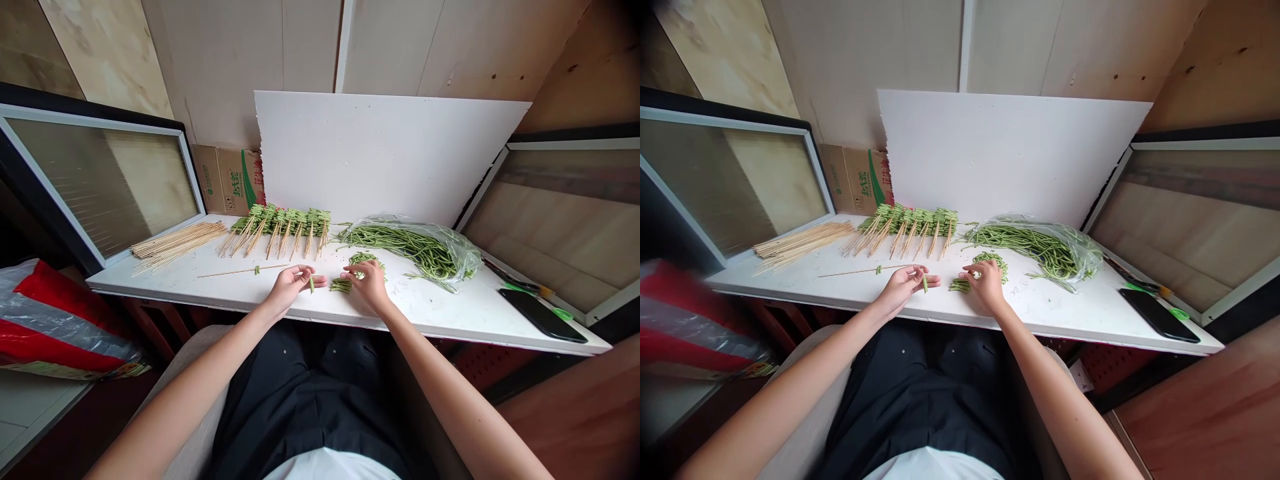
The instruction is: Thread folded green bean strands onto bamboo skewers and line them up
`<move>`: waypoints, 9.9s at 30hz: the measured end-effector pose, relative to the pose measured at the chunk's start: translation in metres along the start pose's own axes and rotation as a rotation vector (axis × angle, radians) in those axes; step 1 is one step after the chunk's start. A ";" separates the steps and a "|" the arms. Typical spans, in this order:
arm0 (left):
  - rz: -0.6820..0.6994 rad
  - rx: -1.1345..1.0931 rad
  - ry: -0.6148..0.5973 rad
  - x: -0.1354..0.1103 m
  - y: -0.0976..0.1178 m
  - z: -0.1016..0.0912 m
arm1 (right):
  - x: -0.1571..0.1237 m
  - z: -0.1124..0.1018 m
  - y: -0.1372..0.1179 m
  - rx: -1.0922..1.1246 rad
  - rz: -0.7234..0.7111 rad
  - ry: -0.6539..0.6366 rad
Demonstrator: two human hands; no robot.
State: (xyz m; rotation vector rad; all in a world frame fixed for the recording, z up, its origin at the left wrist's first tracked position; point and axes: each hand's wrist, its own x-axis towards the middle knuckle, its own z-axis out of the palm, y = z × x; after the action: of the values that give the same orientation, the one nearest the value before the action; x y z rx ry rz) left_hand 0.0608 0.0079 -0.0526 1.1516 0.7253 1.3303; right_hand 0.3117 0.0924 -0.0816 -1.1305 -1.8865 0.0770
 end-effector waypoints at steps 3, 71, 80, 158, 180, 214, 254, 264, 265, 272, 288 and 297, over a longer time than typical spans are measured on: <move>-0.007 -0.011 -0.018 0.000 -0.001 -0.002 | -0.004 0.003 0.003 -0.111 -0.035 -0.061; 0.520 0.734 -0.035 -0.013 0.009 0.011 | -0.023 0.006 -0.099 0.629 -0.101 0.044; 0.272 0.824 -0.145 -0.009 0.013 -0.001 | -0.015 -0.013 -0.099 0.336 -0.455 0.031; 0.480 0.548 -0.103 -0.035 0.009 0.042 | -0.035 -0.005 -0.123 0.640 -0.146 0.217; 0.141 0.272 0.244 0.009 -0.017 -0.013 | 0.019 -0.020 0.012 -0.081 0.057 0.035; -0.078 1.824 0.408 0.000 0.060 -0.191 | 0.007 -0.019 -0.067 1.022 0.382 -0.244; 0.817 1.320 0.251 -0.009 0.078 -0.067 | 0.017 -0.042 -0.063 1.283 0.454 -0.151; 0.918 1.341 0.242 -0.013 0.082 -0.063 | 0.015 -0.040 -0.069 1.217 0.433 -0.092; 0.922 1.343 0.244 -0.013 0.082 -0.062 | 0.014 -0.039 -0.069 1.216 0.433 -0.083; 0.916 1.348 0.238 -0.013 0.079 -0.060 | 0.012 -0.035 -0.073 1.210 0.434 0.017; 1.078 1.398 0.234 -0.017 0.085 -0.056 | 0.009 -0.043 -0.084 1.239 0.451 0.013; 1.170 1.438 0.209 -0.016 0.084 -0.055 | 0.009 -0.043 -0.093 1.278 0.532 0.047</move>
State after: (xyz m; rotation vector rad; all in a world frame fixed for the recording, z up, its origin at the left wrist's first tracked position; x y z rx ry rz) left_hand -0.0226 -0.0069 0.0041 2.9141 1.3125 1.8589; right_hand 0.2792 0.0291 -0.0076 -0.6273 -1.0261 1.3190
